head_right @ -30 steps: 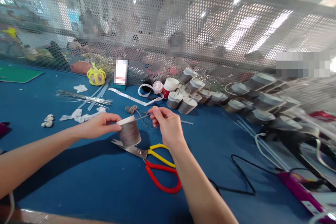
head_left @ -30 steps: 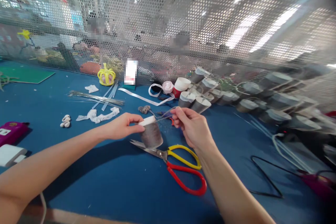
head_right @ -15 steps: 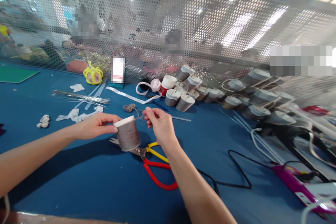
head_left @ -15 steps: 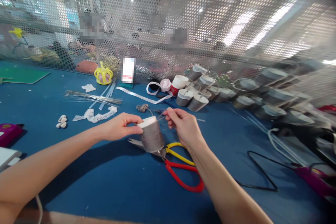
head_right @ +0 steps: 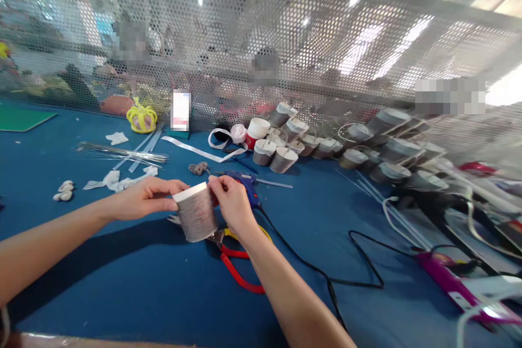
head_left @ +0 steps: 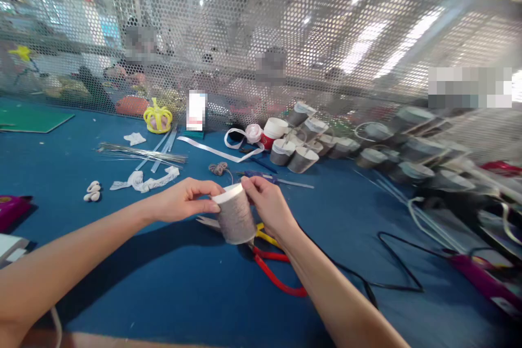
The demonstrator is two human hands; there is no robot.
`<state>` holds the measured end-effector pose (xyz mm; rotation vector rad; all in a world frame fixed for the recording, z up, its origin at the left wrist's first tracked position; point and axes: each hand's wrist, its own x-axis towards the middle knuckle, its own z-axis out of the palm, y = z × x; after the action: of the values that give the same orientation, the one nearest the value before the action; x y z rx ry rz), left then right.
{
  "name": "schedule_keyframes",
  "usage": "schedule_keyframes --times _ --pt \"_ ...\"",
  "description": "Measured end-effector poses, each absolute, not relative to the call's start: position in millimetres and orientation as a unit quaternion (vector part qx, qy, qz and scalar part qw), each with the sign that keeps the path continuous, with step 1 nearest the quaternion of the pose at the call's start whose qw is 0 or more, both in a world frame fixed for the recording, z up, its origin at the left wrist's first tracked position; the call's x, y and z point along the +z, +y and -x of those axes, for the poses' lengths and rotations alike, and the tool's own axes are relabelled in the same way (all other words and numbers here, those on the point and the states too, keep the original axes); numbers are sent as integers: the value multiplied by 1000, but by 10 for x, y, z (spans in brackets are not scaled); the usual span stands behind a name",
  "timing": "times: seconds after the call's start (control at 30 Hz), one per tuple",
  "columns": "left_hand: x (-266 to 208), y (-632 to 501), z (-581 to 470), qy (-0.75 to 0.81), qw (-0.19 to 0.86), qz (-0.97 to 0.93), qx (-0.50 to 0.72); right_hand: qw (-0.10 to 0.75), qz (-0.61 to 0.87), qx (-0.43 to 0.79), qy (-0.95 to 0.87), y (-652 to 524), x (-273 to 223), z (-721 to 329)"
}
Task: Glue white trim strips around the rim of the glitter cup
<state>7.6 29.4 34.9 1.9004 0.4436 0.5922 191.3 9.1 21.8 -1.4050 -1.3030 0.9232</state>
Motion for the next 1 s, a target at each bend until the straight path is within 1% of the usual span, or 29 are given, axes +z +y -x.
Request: schedule_keyframes --times 0.27,0.5,0.63,0.77,1.0 --pt "315 323 -62 181 475 -824 249 463 584 374 -552 123 16 -1907" --pt "319 318 -69 239 406 -851 233 468 609 338 -544 150 -76 -1913" --pt "345 249 -112 276 396 -839 250 466 620 299 -555 128 -19 -1876" --pt "304 171 -178 325 392 -819 266 430 638 217 -601 75 39 -1819" --pt "211 170 -206 323 421 -803 272 403 641 154 -635 34 26 -1807"
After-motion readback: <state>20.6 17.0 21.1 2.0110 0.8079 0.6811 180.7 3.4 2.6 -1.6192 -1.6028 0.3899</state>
